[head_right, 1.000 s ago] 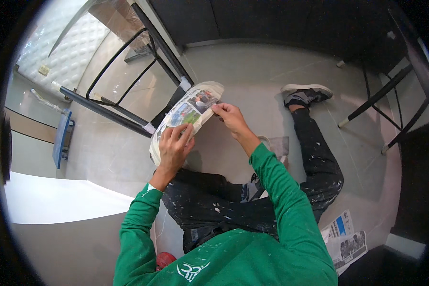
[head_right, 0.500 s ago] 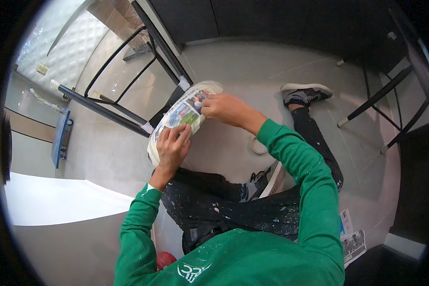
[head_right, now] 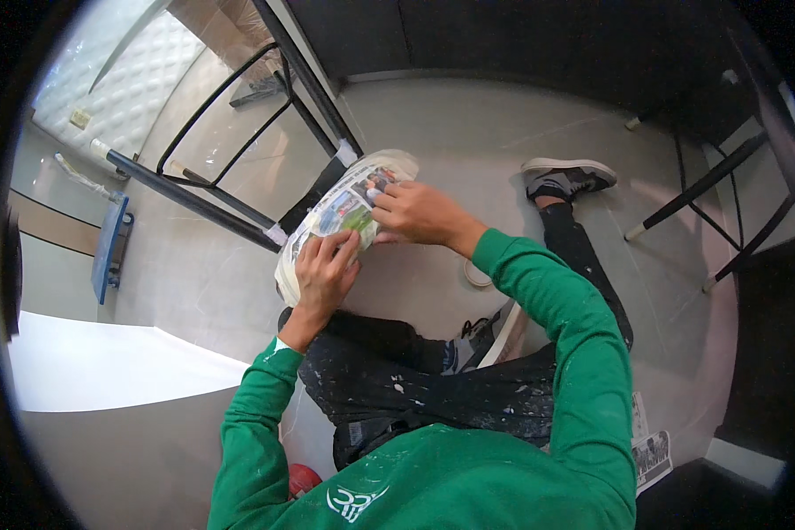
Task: The person applies masking tape and newspaper to the legs and seat of a stool while sitting on the floor.
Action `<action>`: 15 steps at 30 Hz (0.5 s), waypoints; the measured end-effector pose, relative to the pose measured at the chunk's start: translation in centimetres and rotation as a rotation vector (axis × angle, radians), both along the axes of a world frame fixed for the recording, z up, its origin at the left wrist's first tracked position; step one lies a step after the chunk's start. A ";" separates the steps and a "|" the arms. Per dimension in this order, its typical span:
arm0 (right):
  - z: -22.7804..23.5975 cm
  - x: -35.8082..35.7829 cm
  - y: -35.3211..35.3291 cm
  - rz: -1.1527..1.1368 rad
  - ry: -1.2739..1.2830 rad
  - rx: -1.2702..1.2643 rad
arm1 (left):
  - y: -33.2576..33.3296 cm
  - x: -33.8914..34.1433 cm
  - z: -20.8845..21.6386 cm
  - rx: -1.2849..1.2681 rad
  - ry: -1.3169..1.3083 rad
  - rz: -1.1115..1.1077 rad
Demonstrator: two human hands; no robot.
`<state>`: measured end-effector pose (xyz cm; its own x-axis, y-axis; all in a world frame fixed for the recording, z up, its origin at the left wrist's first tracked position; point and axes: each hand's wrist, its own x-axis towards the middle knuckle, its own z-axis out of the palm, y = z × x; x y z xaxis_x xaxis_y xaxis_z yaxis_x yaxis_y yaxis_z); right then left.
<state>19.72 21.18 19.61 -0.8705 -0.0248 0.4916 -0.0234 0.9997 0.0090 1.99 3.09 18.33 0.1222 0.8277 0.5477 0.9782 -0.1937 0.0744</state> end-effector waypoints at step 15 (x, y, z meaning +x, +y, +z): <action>-1.6 -0.5 -0.9 -0.119 0.117 0.065 | 0.1 0.1 0.0 -0.008 -0.020 -0.005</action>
